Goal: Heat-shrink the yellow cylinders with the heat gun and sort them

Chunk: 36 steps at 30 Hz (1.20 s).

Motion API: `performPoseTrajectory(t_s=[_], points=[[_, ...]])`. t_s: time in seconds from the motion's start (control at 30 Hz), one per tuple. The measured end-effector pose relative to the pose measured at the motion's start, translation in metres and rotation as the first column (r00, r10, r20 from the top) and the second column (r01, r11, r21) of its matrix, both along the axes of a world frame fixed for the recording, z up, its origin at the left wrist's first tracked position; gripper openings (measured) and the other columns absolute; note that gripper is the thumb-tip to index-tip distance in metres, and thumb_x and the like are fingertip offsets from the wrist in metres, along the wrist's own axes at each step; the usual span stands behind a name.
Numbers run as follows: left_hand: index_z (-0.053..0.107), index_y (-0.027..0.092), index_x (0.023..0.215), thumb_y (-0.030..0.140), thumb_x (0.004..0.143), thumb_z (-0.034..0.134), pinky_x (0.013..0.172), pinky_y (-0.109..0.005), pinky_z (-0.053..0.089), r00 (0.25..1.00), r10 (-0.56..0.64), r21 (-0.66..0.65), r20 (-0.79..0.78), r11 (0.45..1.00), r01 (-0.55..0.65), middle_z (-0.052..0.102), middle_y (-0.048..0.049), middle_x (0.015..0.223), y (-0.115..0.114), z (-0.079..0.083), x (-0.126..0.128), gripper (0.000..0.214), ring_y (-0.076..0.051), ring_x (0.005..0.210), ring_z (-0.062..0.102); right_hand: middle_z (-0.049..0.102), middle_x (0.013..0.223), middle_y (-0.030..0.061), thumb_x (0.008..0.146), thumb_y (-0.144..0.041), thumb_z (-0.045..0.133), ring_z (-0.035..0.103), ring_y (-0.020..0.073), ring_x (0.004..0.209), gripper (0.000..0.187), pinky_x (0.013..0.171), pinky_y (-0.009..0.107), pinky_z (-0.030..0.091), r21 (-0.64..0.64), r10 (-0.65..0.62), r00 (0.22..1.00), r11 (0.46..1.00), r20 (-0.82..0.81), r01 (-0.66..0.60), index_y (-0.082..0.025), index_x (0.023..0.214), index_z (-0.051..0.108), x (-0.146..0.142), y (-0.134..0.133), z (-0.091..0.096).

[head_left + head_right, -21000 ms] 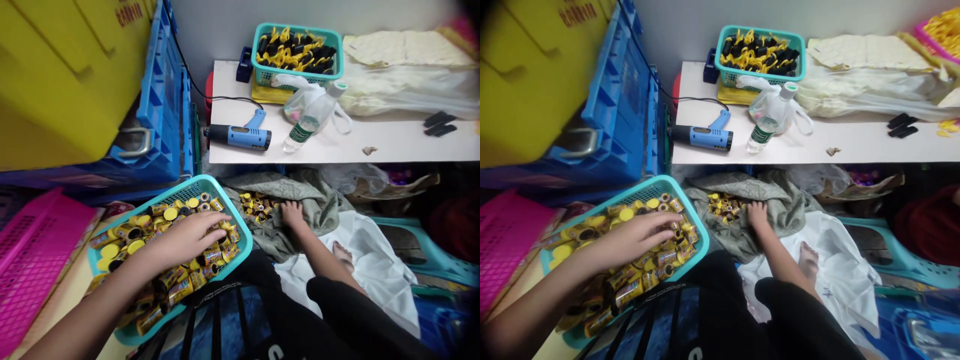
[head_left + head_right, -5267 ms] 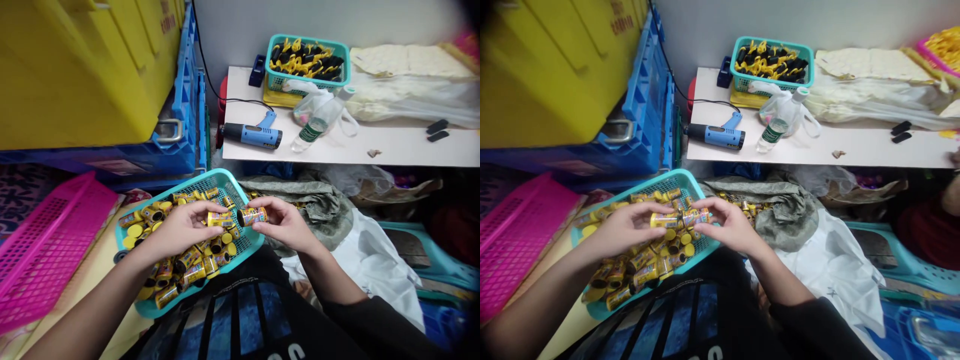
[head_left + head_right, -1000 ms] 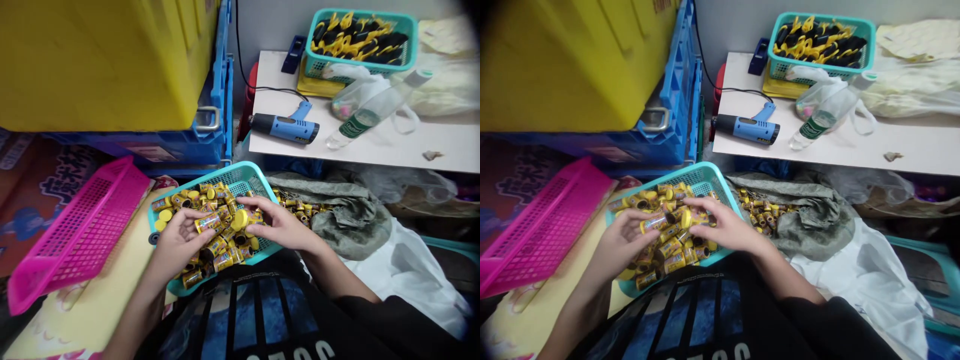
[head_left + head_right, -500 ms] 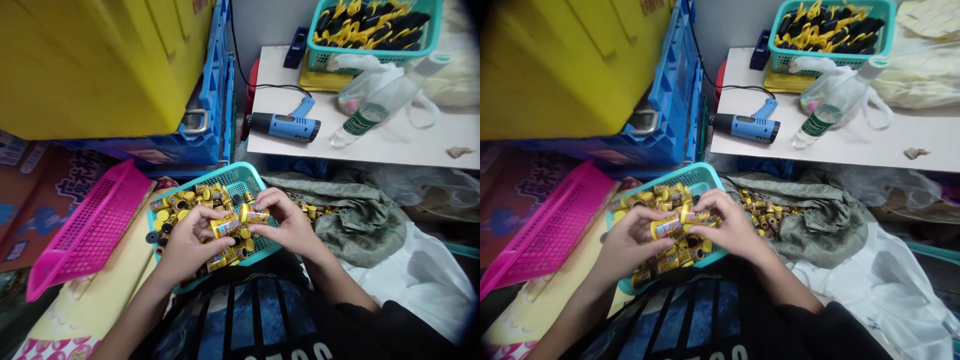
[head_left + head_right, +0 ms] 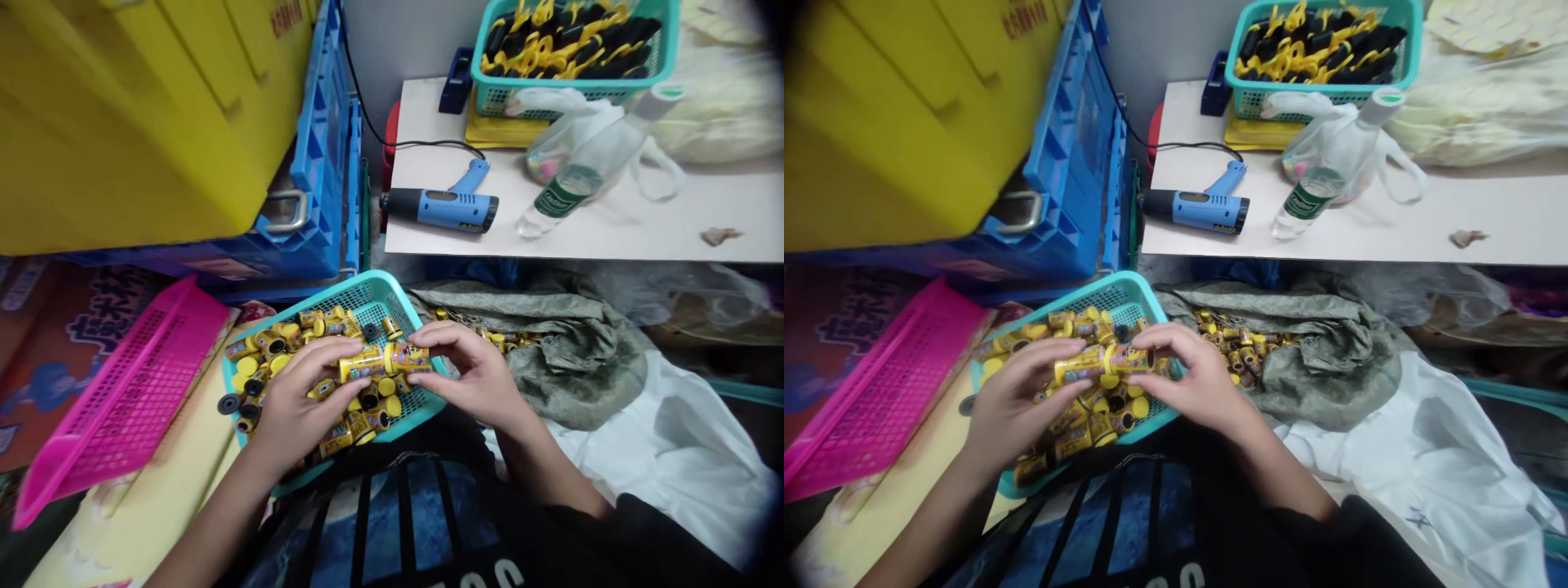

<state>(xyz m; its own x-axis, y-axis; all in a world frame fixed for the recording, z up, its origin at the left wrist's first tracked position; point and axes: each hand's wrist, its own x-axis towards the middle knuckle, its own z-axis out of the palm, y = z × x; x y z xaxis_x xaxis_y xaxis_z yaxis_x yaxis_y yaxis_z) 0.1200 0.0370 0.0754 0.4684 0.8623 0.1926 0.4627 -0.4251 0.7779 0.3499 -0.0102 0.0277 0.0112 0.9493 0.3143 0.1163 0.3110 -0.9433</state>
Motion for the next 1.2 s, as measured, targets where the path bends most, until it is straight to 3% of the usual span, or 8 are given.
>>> performPoseTrajectory(t_s=[0.2, 0.37, 0.53, 0.67, 0.77, 0.9, 1.0, 1.2], points=[[0.060, 0.024, 0.136, 0.029, 0.087, 0.066, 0.091, -0.036, 0.059, 0.977, -0.207, -0.232, -0.050, 0.954, 0.190, 0.059, -0.0096, 0.141, 0.011, 0.010, 0.063, 0.050, -0.026, 0.122, 0.062, 0.065, 0.113, 0.0064, 0.089, -0.041, 0.069, 0.063, 0.0168, 0.101, 0.035, 0.088, 0.031, 0.054, -0.072, -0.186, 0.924, 0.972, 0.333, 0.222, -0.024, 0.120, 0.067, 0.072, -0.018, 0.023], [0.070, 0.025, 0.120, 0.028, 0.093, 0.056, 0.101, -0.042, 0.049, 0.793, -0.462, -0.247, -0.398, 0.886, 0.393, 0.072, -0.0064, 0.122, 0.038, 0.023, 0.053, 0.031, -0.026, 0.113, 0.066, 0.063, 0.124, 0.0090, 0.086, -0.060, 0.064, 0.057, 0.0300, 0.117, 0.053, 0.103, 0.051, 0.045, -0.267, 0.060, 0.728, 0.948, 0.683, 0.172, -0.021, 0.123, 0.068, 0.110, -0.020, 0.011], [0.075, 0.021, 0.093, 0.042, 0.093, 0.055, 0.084, -0.042, 0.051, 0.644, -0.168, -0.063, -0.747, 0.981, 0.183, 0.074, -0.0104, 0.092, 0.010, 0.010, -0.021, 0.029, -0.030, 0.093, 0.066, 0.065, 0.117, 0.0047, 0.098, -0.047, 0.051, 0.060, 0.0187, 0.110, 0.036, 0.101, 0.040, 0.049, -0.326, 0.258, 0.821, 0.941, 0.510, -0.094, -0.021, 0.117, 0.068, 0.025, 0.000, -0.012], [0.073, 0.018, 0.113, 0.042, 0.088, 0.064, 0.084, -0.046, 0.053, 0.575, -0.072, -0.018, -0.815, 0.995, 0.099, 0.074, -0.0140, 0.097, -0.031, -0.010, -0.049, 0.036, -0.035, 0.097, 0.065, 0.053, 0.136, 0.0100, 0.094, -0.026, 0.056, 0.049, 0.0246, 0.129, 0.048, 0.111, 0.043, 0.043, -0.470, 0.563, 0.623, 0.819, 0.543, -0.330, -0.018, 0.142, 0.053, -0.052, 0.022, -0.036], [0.069, 0.018, 0.125, 0.032, 0.091, 0.059, 0.089, -0.047, 0.053, 0.689, -0.085, -0.064, -0.720, 0.996, 0.056, 0.075, -0.0123, 0.100, -0.038, -0.017, -0.056, 0.038, -0.033, 0.101, 0.066, 0.048, 0.137, 0.0152, 0.088, -0.027, 0.063, 0.051, 0.0286, 0.123, 0.054, 0.106, 0.044, 0.046, -0.576, 0.669, 0.493, 0.738, 0.556, -0.352, -0.016, 0.140, 0.054, -0.072, 0.037, -0.052], [0.072, 0.022, 0.119, 0.039, 0.089, 0.061, 0.087, -0.039, 0.057, 0.926, 0.104, -0.162, -0.363, 0.972, -0.172, 0.073, -0.0087, 0.114, -0.033, -0.015, -0.065, 0.036, -0.025, 0.096, 0.070, 0.057, 0.116, 0.0098, 0.085, -0.025, 0.067, 0.058, 0.0199, 0.105, 0.025, 0.099, 0.039, 0.048, -0.494, 0.560, 0.706, 0.803, 0.434, -0.333, -0.014, 0.107, 0.063, -0.060, 0.040, -0.056], [0.074, 0.023, 0.109, 0.044, 0.078, 0.072, 0.061, -0.029, 0.057, 0.944, 0.291, -0.377, -0.156, 0.865, -0.329, 0.074, -0.0059, 0.110, -0.034, -0.015, -0.064, 0.038, -0.015, 0.063, 0.067, 0.062, 0.108, 0.0054, 0.082, -0.029, 0.072, 0.062, 0.0133, 0.097, 0.035, 0.088, 0.028, 0.053, -0.425, 0.385, 0.922, 0.826, -0.053, -0.369, -0.017, 0.111, 0.057, -0.047, 0.028, -0.043], [0.069, 0.019, 0.094, 0.039, 0.068, 0.082, 0.049, -0.020, 0.048, 0.934, 0.355, -0.550, 0.028, 0.786, -0.282, 0.073, -0.0005, 0.079, -0.039, -0.020, -0.045, 0.035, -0.010, 0.050, 0.059, 0.067, 0.102, 0.0024, 0.075, -0.032, 0.082, 0.066, 0.0065, 0.083, 0.044, 0.076, 0.016, 0.054, -0.422, 0.226, 0.862, 0.798, -0.454, -0.431, -0.019, 0.112, 0.061, -0.048, 0.005, -0.010]])
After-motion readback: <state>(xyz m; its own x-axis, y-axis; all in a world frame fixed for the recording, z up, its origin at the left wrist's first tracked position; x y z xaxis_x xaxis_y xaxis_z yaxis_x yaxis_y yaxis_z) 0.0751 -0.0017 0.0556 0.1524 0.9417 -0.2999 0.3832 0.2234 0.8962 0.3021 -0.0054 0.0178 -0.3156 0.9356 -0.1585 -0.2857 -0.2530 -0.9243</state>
